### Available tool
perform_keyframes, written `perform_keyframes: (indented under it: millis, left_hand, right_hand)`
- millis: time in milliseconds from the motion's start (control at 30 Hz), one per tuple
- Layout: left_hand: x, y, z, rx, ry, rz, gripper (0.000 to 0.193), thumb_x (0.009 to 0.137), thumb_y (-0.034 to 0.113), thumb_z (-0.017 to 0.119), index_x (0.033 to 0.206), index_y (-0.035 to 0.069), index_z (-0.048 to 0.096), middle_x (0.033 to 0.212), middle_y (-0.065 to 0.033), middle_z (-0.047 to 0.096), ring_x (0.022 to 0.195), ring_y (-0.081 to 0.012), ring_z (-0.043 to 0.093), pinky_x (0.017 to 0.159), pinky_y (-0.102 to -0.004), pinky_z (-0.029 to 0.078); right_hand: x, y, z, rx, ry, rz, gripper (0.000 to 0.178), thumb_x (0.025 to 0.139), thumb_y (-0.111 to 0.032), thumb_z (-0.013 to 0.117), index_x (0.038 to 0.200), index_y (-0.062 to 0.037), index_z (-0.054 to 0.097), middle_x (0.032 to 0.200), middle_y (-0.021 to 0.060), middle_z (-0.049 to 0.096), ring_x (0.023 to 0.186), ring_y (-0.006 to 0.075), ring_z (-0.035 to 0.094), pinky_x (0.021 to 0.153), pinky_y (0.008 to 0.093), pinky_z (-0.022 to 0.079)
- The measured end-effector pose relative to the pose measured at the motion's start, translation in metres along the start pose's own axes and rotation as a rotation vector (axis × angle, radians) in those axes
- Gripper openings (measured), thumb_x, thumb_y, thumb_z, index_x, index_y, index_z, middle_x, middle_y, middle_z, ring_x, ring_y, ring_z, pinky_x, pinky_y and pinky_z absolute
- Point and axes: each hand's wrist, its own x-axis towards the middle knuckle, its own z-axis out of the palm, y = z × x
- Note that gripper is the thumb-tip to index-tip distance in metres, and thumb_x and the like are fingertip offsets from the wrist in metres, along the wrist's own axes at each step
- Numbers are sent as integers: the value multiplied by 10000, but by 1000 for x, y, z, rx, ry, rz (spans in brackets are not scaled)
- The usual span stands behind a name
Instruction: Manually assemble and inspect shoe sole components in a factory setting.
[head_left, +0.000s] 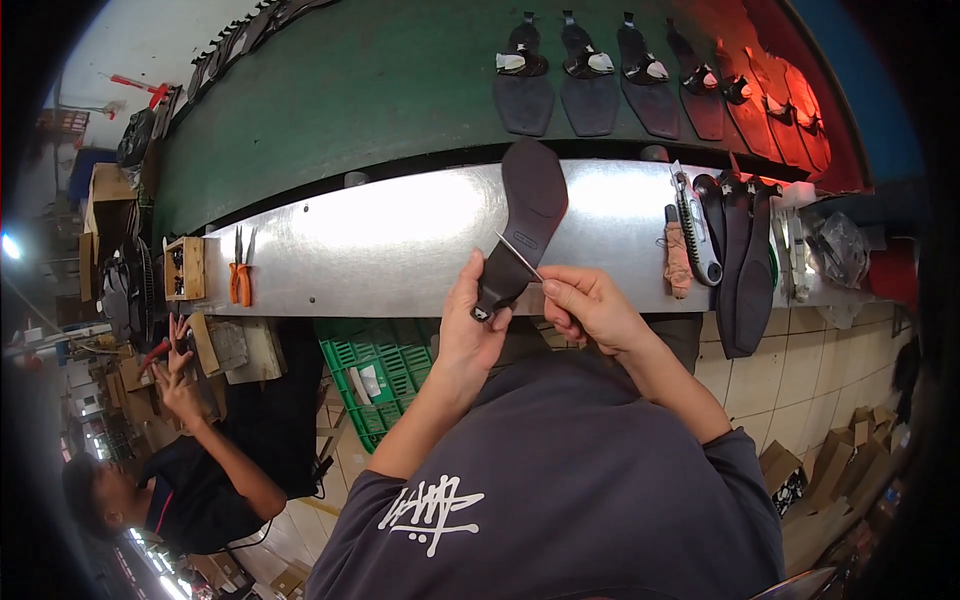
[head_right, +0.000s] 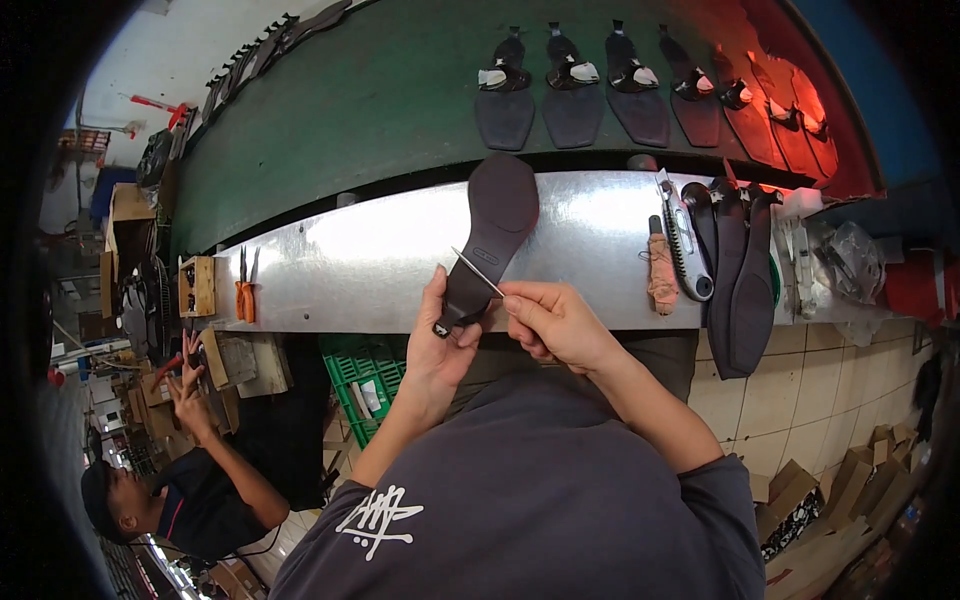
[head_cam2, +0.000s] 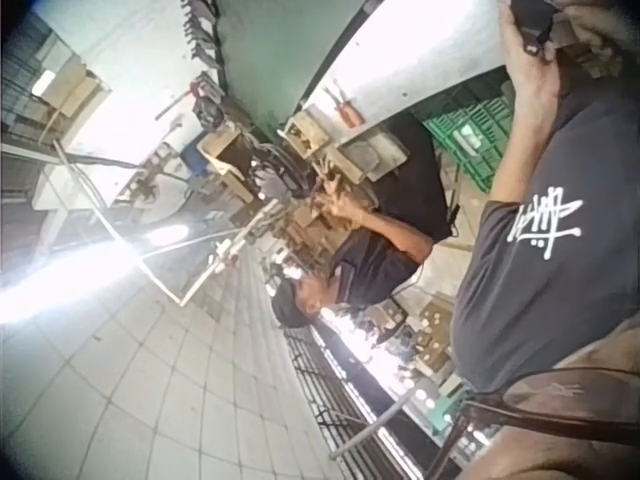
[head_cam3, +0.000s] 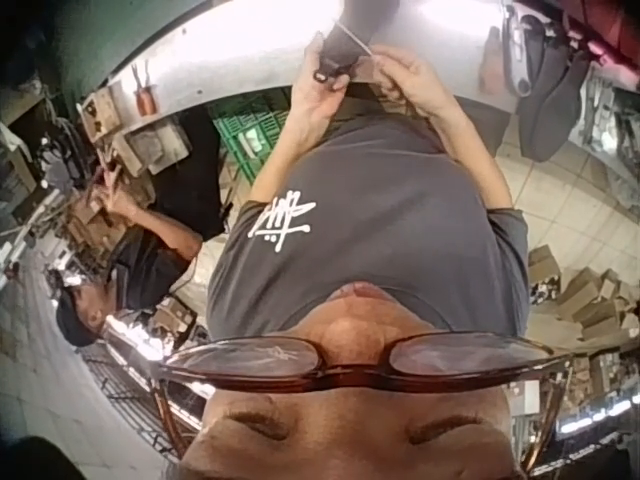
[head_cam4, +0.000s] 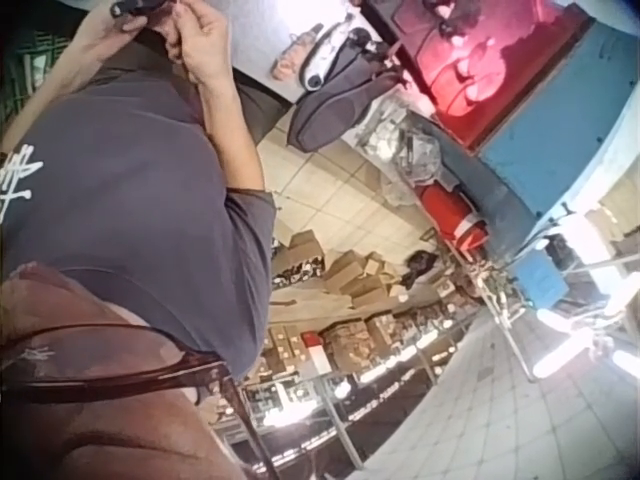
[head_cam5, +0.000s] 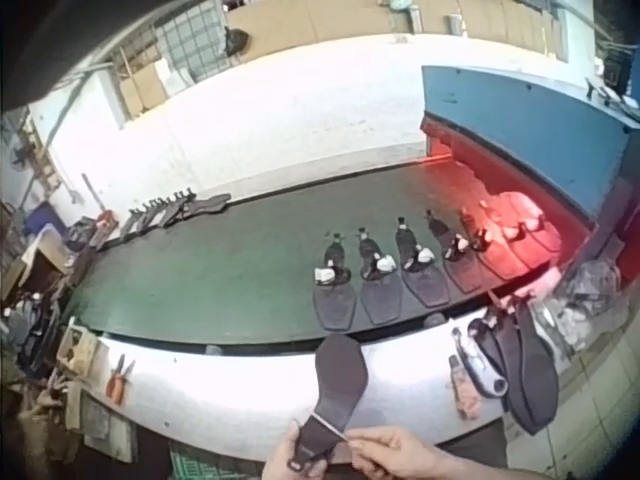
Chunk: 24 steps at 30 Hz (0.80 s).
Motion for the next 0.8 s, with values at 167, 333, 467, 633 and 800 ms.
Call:
perform_keyframes:
  millis: [167, 333, 467, 633, 800]
  left_hand:
    - [6, 4, 9, 203, 66, 388, 468, 993, 467, 458, 932, 31, 614, 726, -27, 619, 574, -64, 528, 448, -201, 372]
    - [18, -5, 3, 404, 94, 772, 554, 997, 461, 456, 747, 1, 638, 666, -36, 620, 547, -72, 531, 506, -223, 419]
    - [12, -3, 2, 417, 69, 766, 558, 997, 455, 462, 733, -3, 639, 669, -31, 621, 555, -65, 533, 516, -211, 412]
    - [8, 7, 13, 262, 78, 643, 604, 985, 508, 441, 692, 10, 618, 633, -32, 607, 552, -80, 539, 521, -208, 409]
    - [3, 11, 19, 231, 114, 564, 636, 976, 548, 416, 666, 25, 601, 602, -40, 585, 513, -97, 528, 500, -215, 410]
  right_hand:
    - [-10, 5, 14, -239, -68, -20, 576, 981, -145, 504, 1485, -48, 244, 640, 10, 554, 491, 45, 444, 433, 185, 338]
    - [-7, 15, 19, -69, -50, 30, 493, 988, -159, 506, 1444, -91, 331, 636, 4, 519, 489, 47, 424, 439, 184, 326]
    - [-7, 9, 17, 161, -45, 90, 417, 991, -191, 512, 1386, -84, 428, 627, 7, 486, 480, 50, 401, 427, 190, 317]
    - [-15, -9, 11, 188, -179, 22, 279, 992, -184, 503, 1214, -15, 517, 614, 13, 503, 494, 70, 453, 437, 205, 357]
    - [-18, 6, 20, -905, 191, -638, 66, 896, -56, 606, 946, -14, 597, 698, 82, 619, 557, 197, 589, 516, 313, 449]
